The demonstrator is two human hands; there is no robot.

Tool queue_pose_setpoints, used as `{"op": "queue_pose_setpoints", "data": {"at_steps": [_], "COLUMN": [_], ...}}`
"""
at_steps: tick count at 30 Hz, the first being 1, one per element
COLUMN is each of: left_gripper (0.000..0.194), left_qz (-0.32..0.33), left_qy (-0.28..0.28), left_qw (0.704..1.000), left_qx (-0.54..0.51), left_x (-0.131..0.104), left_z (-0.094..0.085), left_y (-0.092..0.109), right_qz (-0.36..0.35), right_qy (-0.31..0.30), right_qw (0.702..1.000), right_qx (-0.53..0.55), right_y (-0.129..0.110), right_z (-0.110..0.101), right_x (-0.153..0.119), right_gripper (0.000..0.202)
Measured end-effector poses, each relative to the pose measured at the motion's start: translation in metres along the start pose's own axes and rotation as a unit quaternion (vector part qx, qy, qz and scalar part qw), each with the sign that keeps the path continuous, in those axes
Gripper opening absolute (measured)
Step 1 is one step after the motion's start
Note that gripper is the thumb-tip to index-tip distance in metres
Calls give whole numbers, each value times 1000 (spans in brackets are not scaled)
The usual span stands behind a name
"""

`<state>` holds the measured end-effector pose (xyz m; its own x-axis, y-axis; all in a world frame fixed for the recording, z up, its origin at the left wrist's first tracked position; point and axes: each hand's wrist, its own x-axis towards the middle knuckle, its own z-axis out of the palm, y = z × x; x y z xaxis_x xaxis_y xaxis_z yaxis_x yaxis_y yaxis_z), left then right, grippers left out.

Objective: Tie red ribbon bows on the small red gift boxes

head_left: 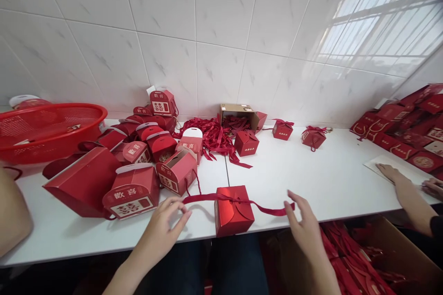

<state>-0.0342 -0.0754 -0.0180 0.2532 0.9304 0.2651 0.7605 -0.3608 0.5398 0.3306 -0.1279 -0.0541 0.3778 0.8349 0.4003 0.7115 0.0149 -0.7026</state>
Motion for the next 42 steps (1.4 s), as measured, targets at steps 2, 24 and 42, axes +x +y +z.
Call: {"op": "queue_pose_setpoints", "data": {"at_steps": [2, 24, 42], "left_gripper": [26, 20, 38], "left_qz": [31, -53, 140], "left_qy": [50, -423, -38], "left_qw": [998, 871, 989], "left_qx": [23, -243, -34], "left_x": [11, 63, 9], "left_z": [12, -6, 24], "left_y": [17, 25, 84], "right_qz": [-77, -151, 18], "right_qy": [-70, -11, -211], "right_qw": [995, 988, 937], "right_qx": [-4, 43, 278], "right_y": [-23, -81, -133], "right_z": [14, 36, 50], "right_x": [1, -3, -10], "right_gripper": [37, 24, 8]}}
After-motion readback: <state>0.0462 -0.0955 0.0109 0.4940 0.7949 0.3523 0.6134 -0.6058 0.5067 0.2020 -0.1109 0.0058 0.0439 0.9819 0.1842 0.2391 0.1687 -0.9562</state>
